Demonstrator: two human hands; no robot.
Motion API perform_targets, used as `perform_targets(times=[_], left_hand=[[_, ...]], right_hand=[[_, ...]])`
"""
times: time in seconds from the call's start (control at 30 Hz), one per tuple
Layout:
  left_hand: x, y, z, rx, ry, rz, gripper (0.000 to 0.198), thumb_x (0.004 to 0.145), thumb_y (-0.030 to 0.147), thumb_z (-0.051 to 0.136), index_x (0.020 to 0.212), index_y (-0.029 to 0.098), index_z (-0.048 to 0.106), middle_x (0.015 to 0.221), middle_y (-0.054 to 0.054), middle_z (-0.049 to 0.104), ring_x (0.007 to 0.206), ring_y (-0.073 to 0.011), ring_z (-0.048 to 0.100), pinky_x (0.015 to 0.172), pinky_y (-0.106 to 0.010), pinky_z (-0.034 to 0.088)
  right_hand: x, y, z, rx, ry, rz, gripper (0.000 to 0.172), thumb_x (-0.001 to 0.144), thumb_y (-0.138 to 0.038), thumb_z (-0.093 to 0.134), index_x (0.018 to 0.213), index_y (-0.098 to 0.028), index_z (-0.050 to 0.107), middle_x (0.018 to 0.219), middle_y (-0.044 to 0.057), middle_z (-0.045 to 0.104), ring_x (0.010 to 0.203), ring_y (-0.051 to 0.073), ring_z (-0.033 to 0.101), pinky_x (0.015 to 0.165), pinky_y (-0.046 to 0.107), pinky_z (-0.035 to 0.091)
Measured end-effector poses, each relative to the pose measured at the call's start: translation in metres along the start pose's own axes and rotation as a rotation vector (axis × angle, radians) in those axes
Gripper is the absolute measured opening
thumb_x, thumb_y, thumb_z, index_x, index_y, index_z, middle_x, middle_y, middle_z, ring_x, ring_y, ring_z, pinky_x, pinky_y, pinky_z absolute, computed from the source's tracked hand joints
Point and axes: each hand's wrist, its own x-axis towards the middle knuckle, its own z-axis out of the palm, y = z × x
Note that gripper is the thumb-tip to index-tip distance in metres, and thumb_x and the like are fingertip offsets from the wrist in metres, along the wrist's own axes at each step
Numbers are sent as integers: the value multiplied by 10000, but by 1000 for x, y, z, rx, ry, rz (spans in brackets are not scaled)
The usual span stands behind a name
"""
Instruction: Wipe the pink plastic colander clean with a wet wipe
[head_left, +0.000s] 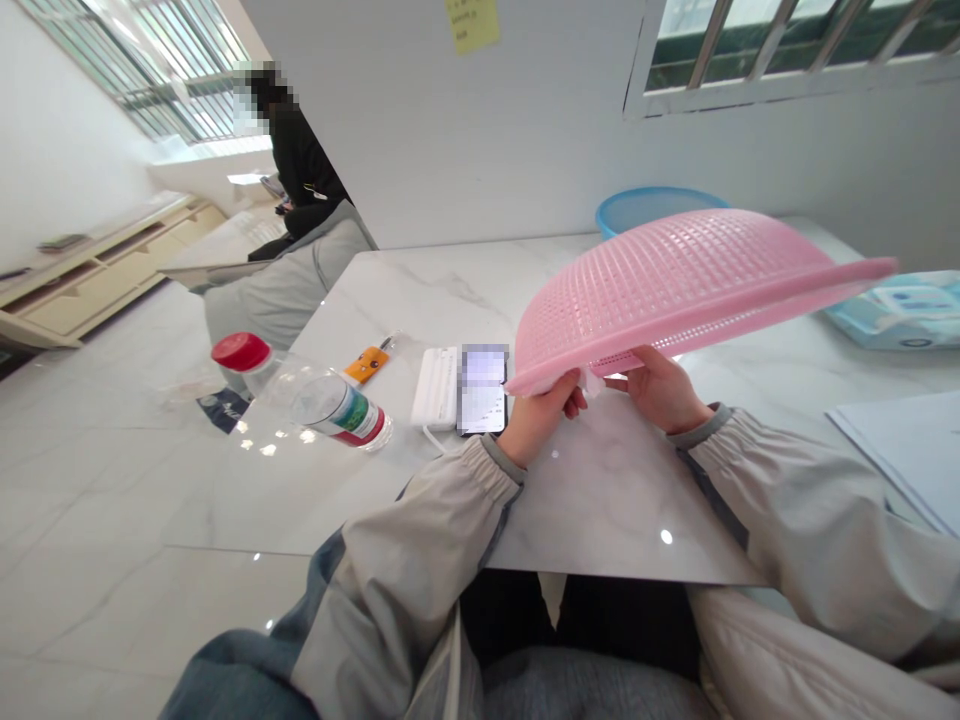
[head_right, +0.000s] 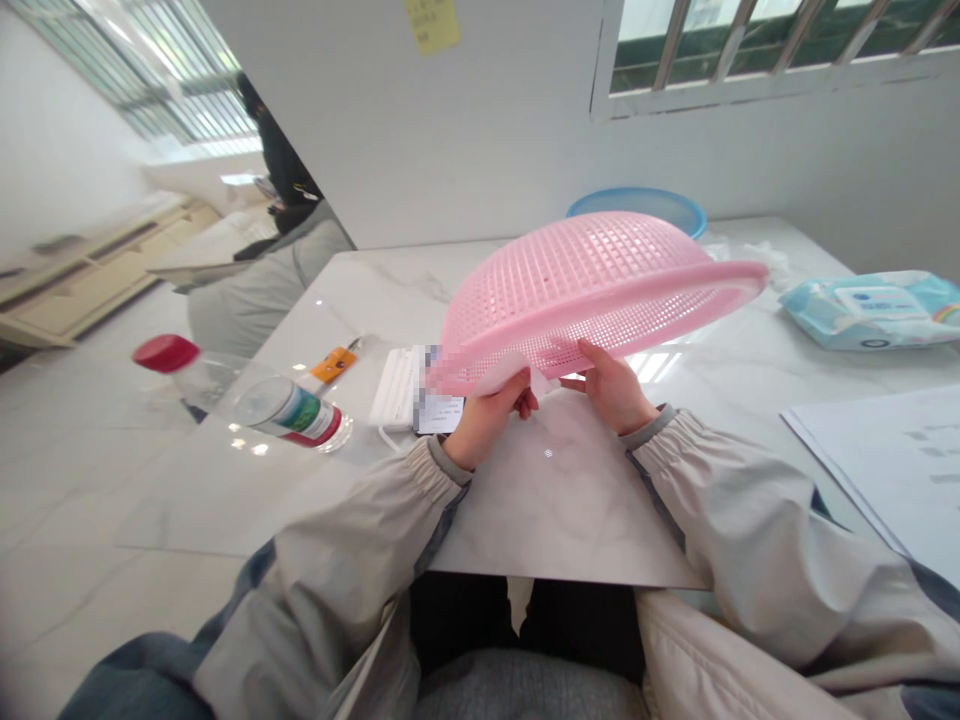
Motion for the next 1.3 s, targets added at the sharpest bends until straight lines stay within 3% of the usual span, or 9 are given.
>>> perform_targets(times=[0.13,0.27,0.43,0.6,0.93,1.07,1.2,1.3], left_hand=[[1,-2,0,-18,14,-23,534,1000,604,670,673,182,661,664,-46,683,582,-120,598,627,-277,495],[2,-3,-2,4,76,-21,519,991,574,683,654,181,655,644,-36,674,560,-111,584,599,-271,472],[2,0,-2,9,141,-14,521,957,581,720,621,189,645,601,-25,658,528,-113,567,559,-272,453],[0,1,-3,-3,131,-20,547,956,603,718,603,191,649,588,-26,652,526,-114,564,566,-274,460],[0,-1,-2,21,113,-55,536,993,558,702,610,186,654,593,-35,657,537,-120,578,585,-277,468],[3,-4,-1,-33,111,-77,536,983,585,718,635,184,652,608,-37,669,525,-116,571,565,-274,460],[1,-3,0,-26,81,-52,536,984,605,712,661,178,679,627,-44,686,545,-122,588,587,-281,485],[-1,-2,-2,46,94,-21,516,1002,564,675,653,184,678,634,-40,687,567,-128,596,611,-283,492]], right_hand=[[-2,-2,-1,14,29,-44,343,950,-561,744,1104,-272,849,1164,58,867,1218,341,780,1012,510,647],[2,-3,-5,42,168,-265,312,975,-512,745,1163,-285,848,1180,54,868,1227,308,780,899,430,669],[11,1,-11,52,375,-450,386,968,-598,766,1112,-254,866,1076,65,875,973,241,816,803,362,657],[12,3,-13,48,332,-399,409,970,-631,768,1137,-272,871,1120,62,876,869,209,795,774,351,650],[5,1,-7,19,79,-115,426,955,-582,782,1257,-289,846,1317,67,850,1244,313,790,975,491,681],[5,5,-7,-24,25,-37,443,940,-576,786,1246,-264,859,1253,89,864,1210,330,806,992,527,675],[7,4,-6,-28,112,-115,390,898,-532,814,1176,-265,871,1217,70,868,1128,292,813,943,479,684],[14,2,-11,46,259,-312,321,864,-481,850,1102,-265,859,1190,61,861,1113,269,803,924,441,683]])
